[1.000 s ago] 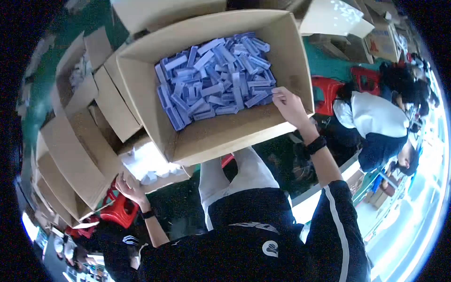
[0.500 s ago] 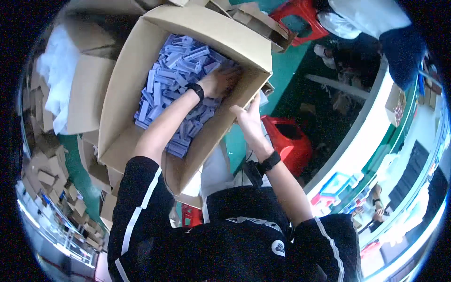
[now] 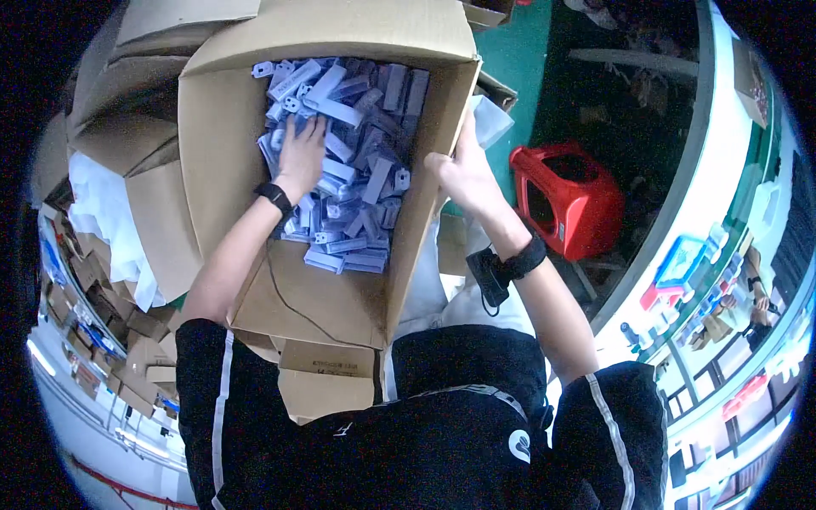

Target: Picking electronic components from floor boxes and placing them into a tray on an assembly line.

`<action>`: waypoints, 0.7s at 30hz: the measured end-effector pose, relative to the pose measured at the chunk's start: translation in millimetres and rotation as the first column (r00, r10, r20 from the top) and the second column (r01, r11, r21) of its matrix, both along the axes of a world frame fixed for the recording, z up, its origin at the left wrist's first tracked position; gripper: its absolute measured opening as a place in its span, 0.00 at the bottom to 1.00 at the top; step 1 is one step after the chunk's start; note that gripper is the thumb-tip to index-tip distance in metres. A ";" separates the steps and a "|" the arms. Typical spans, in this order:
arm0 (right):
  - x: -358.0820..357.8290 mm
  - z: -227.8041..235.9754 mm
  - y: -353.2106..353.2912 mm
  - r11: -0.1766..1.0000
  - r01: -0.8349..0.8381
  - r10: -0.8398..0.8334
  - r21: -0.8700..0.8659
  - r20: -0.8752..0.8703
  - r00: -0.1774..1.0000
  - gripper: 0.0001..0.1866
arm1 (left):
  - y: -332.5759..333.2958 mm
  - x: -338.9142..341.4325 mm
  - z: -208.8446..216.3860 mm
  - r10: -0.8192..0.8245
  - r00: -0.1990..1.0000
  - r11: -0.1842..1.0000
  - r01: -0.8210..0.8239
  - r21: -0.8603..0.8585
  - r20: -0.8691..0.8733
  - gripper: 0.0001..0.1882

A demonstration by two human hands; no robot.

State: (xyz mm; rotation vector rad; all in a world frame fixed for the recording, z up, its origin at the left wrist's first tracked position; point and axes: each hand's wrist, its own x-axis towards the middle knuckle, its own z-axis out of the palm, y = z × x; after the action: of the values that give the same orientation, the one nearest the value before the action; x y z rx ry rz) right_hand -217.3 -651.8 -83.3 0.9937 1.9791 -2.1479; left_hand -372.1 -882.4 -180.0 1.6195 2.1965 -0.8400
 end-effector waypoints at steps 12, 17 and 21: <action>4.3 -13.7 12.0 0.989 -0.039 0.039 0.140 0.001 0.999 0.44 | 124.9 30.1 -40.5 0.081 0.695 0.993 -0.117 0.002 0.715 0.15; 1.9 -8.9 12.0 0.994 -0.054 0.050 0.094 0.046 0.998 0.46 | 94.4 49.4 -109.3 -0.035 0.820 0.996 -0.018 0.086 0.572 0.20; 4.3 -16.6 15.2 0.993 -0.070 0.065 0.095 0.051 0.997 0.45 | 53.0 32.9 -97.3 -0.260 0.950 0.950 0.284 -0.133 0.171 0.24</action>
State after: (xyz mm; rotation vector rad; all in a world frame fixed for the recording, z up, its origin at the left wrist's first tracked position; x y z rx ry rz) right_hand -213.1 -636.7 -99.9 0.9663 2.0806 -1.9927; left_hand -339.2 -829.4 -277.3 1.8676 1.7823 -0.9022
